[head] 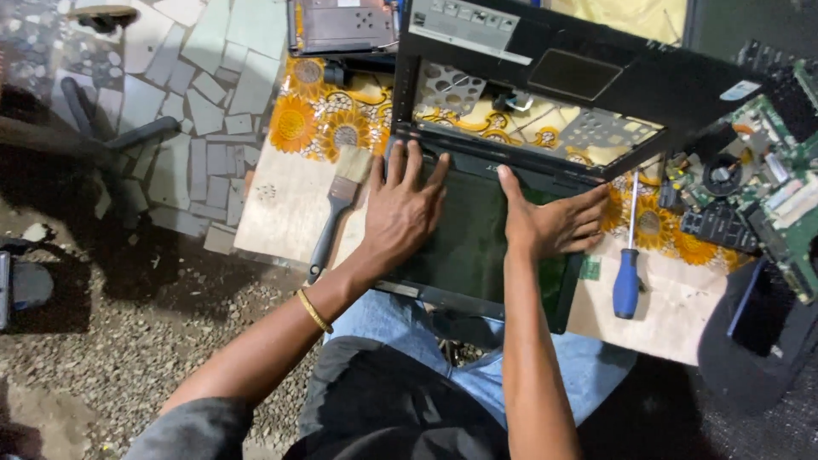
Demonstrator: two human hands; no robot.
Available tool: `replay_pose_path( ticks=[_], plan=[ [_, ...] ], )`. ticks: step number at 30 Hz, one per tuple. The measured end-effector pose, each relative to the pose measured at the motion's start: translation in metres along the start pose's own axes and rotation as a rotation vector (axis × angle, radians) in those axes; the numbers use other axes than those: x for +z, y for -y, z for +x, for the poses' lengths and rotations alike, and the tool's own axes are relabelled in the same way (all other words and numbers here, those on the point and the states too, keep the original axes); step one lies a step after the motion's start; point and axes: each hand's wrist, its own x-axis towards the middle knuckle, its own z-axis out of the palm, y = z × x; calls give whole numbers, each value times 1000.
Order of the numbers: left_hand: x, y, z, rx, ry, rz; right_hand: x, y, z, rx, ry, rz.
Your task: The person sits cross-legged on the floor and uses a screwdriver to remove screws from the bezel of a disassembled laptop screen. They carefully unscrew fasteners from the top and bottom edges of the screen frame while holding the device steady on their lap.
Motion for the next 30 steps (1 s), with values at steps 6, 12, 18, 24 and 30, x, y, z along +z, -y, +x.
replay_pose_path(
  ticks=[6,12,18,24,30],
  plan=[
    [5,-36,6,-110,155,-14,11,-10,6,-19,81,-146],
    [21,-78,24,-45,237,-152,23,-17,15,-23,-12,-197],
    [8,-52,5,73,195,-234,15,-21,12,-47,10,-63],
    [-46,-54,-56,209,340,-381,44,-77,55,26,42,150],
    [-37,-47,-99,438,225,-355,-52,-44,101,-284,-183,862]
  ],
)
